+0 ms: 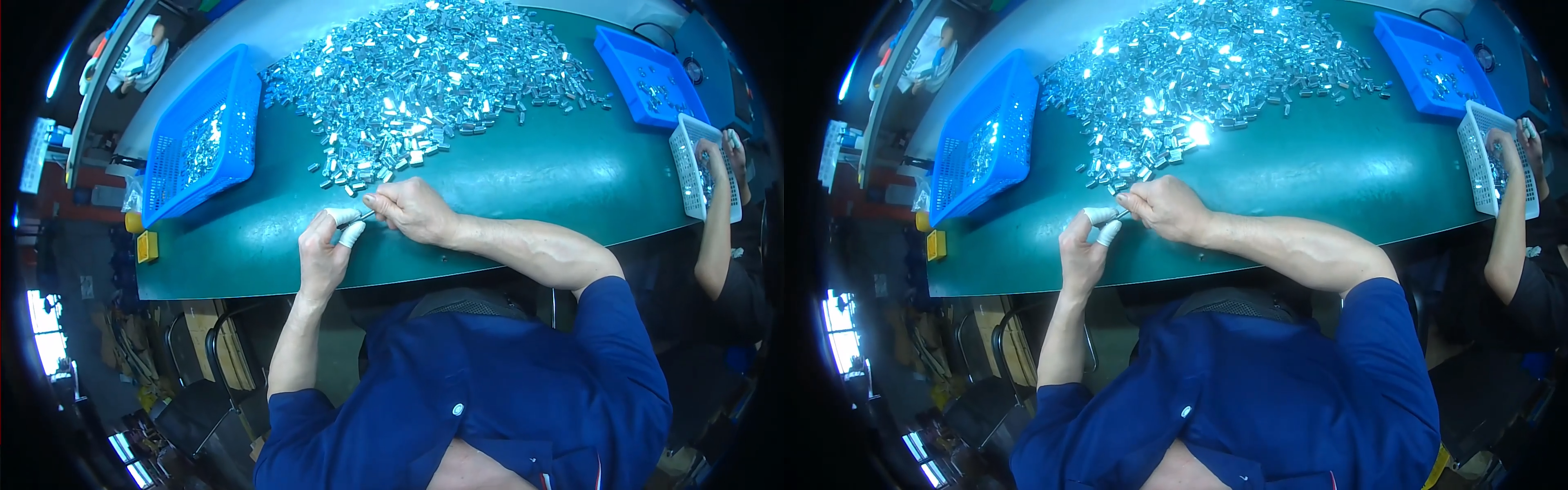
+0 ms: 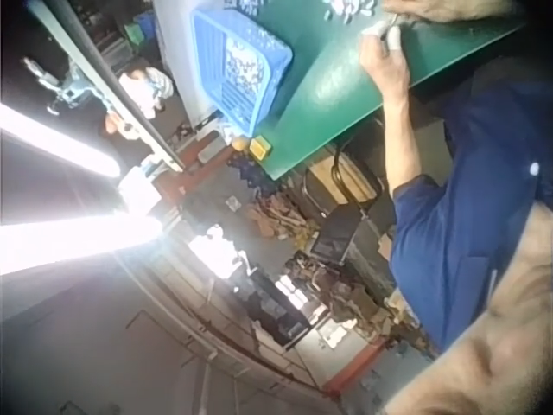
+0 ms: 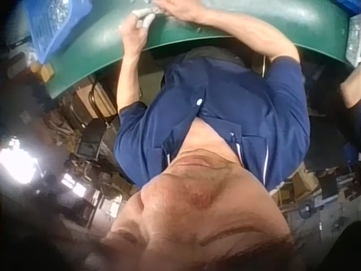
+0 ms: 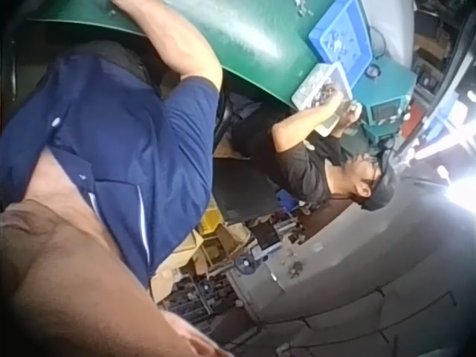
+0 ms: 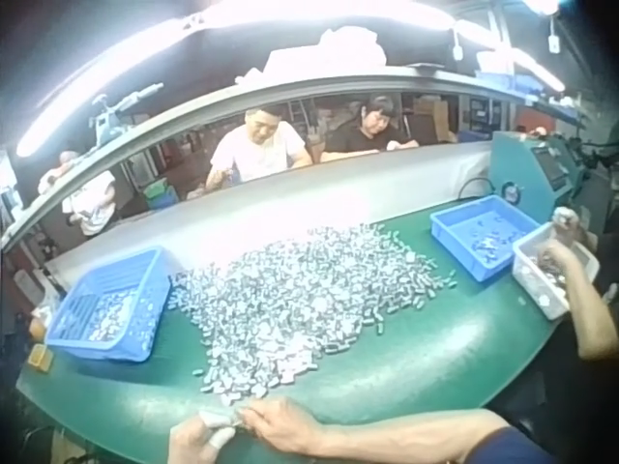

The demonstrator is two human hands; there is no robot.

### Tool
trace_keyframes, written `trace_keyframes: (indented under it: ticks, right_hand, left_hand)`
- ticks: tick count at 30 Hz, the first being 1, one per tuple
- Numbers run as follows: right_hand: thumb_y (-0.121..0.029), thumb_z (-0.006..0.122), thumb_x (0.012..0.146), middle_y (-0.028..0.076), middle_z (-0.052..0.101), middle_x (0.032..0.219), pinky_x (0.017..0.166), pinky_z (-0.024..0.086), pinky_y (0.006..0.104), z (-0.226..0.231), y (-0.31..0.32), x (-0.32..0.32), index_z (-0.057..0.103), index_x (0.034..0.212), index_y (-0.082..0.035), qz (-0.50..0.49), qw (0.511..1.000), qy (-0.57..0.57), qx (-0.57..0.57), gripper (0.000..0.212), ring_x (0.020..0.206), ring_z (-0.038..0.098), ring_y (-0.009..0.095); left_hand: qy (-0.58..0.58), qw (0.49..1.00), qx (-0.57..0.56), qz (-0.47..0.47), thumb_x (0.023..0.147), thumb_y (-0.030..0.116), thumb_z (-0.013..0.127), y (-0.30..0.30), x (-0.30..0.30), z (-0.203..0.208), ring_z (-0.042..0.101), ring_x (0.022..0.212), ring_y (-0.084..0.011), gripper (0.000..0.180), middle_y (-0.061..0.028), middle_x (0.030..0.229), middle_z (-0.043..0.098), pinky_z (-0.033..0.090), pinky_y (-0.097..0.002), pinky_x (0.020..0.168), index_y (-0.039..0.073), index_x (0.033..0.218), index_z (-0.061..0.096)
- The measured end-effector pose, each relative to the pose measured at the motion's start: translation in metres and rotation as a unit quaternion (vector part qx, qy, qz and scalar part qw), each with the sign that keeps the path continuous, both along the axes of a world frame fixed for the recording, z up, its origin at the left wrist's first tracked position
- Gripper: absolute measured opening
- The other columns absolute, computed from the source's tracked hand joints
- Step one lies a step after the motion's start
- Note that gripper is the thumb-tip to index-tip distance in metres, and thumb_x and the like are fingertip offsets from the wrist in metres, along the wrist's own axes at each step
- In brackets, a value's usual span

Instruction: Manually picking and sorting small metal screws or bolts from a pile into specific containers on an assembly line.

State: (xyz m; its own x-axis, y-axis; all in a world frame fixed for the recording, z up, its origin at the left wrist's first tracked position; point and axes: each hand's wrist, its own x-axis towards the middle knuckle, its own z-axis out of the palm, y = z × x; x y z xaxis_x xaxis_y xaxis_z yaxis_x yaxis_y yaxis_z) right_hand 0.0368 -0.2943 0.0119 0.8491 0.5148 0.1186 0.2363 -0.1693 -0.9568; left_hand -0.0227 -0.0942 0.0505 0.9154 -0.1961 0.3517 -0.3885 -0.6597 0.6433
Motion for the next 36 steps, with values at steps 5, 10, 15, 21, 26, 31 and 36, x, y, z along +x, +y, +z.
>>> trace_keyframes:
  ticks: [5, 10, 15, 21, 26, 31, 36]
  right_hand:
    - [-0.026, 0.062, 0.102, 0.009, 0.067, 0.068, 0.059, 0.049, 0.0352, -0.006, 0.003, 0.000, 0.067, 0.088, -0.002, 0.017, 0.996, -0.078, 0.046, 0.029, 0.062, 0.063, 0.019]
    - [-0.026, 0.061, 0.103, 0.006, 0.068, 0.069, 0.058, 0.047, 0.0333, -0.006, -0.002, 0.007, 0.067, 0.089, -0.002, -0.074, 0.993, -0.020, 0.084, 0.029, 0.061, 0.061, 0.013]
    - [-0.026, 0.062, 0.103, 0.005, 0.067, 0.068, 0.057, 0.045, 0.0321, -0.006, 0.000, 0.009, 0.067, 0.088, -0.002, -0.075, 0.994, -0.004, 0.077, 0.030, 0.060, 0.058, 0.011]
    - [-0.027, 0.062, 0.103, 0.005, 0.067, 0.068, 0.057, 0.045, 0.0320, -0.009, -0.004, 0.008, 0.067, 0.087, -0.002, -0.087, 0.993, -0.005, 0.081, 0.030, 0.060, 0.058, 0.011]
    - [-0.025, 0.063, 0.102, 0.006, 0.068, 0.069, 0.058, 0.047, 0.0320, -0.007, 0.000, 0.008, 0.068, 0.088, -0.001, -0.077, 0.993, -0.007, 0.088, 0.028, 0.061, 0.060, 0.012]
    - [-0.024, 0.064, 0.101, 0.008, 0.069, 0.071, 0.060, 0.048, 0.0322, -0.007, -0.002, 0.008, 0.069, 0.090, -0.001, -0.080, 0.994, -0.006, 0.077, 0.026, 0.063, 0.062, 0.014]
    - [-0.022, 0.064, 0.100, 0.008, 0.069, 0.072, 0.060, 0.049, 0.0321, -0.010, 0.001, 0.009, 0.069, 0.090, 0.000, -0.089, 0.992, -0.025, 0.085, 0.025, 0.064, 0.062, 0.014]
  left_hand:
    - [-0.008, 1.000, 0.019, 0.003, 0.085, 0.004, 0.078, 0.006, 0.001, 0.006, 0.069, 0.084, -0.0253, 0.017, -0.0114, 0.092, 0.072, 0.054, -0.0345, 0.076, 0.001, 0.101, 0.071]
    - [-0.086, 0.992, 0.084, 0.043, 0.086, 0.004, 0.078, 0.044, 0.015, 0.027, 0.069, 0.085, -0.0269, 0.016, -0.0119, 0.093, 0.072, 0.054, -0.0361, 0.077, 0.002, 0.101, 0.071]
    - [-0.199, 0.949, 0.169, 0.178, 0.090, 0.007, 0.076, 0.129, 0.066, 0.097, 0.069, 0.094, -0.0289, 0.019, -0.0125, 0.102, 0.072, 0.054, -0.0372, 0.086, 0.001, 0.107, 0.072]
    - [-0.182, 0.943, 0.258, 0.103, 0.090, 0.011, 0.075, 0.112, 0.096, 0.068, 0.067, 0.112, -0.0311, 0.031, -0.0143, 0.119, 0.072, 0.051, -0.0397, 0.097, 0.006, 0.120, 0.071]
    - [-0.038, 0.967, 0.249, 0.037, 0.085, 0.009, 0.078, 0.073, 0.101, -0.006, 0.066, 0.099, -0.0326, 0.032, -0.0120, 0.105, 0.069, 0.053, -0.0398, 0.085, 0.007, 0.117, 0.072]
    - [-0.039, 0.969, 0.244, 0.023, 0.088, 0.007, 0.076, 0.071, 0.099, -0.015, 0.068, 0.095, -0.0272, 0.027, -0.0105, 0.106, 0.070, 0.053, -0.0374, 0.084, 0.005, 0.115, 0.072]
    - [0.154, 0.958, -0.228, 0.081, 0.099, 0.008, 0.067, 0.043, 0.063, -0.017, 0.067, 0.090, -0.0135, 0.028, -0.0061, 0.106, 0.071, 0.054, -0.0279, 0.082, 0.001, 0.127, 0.068]
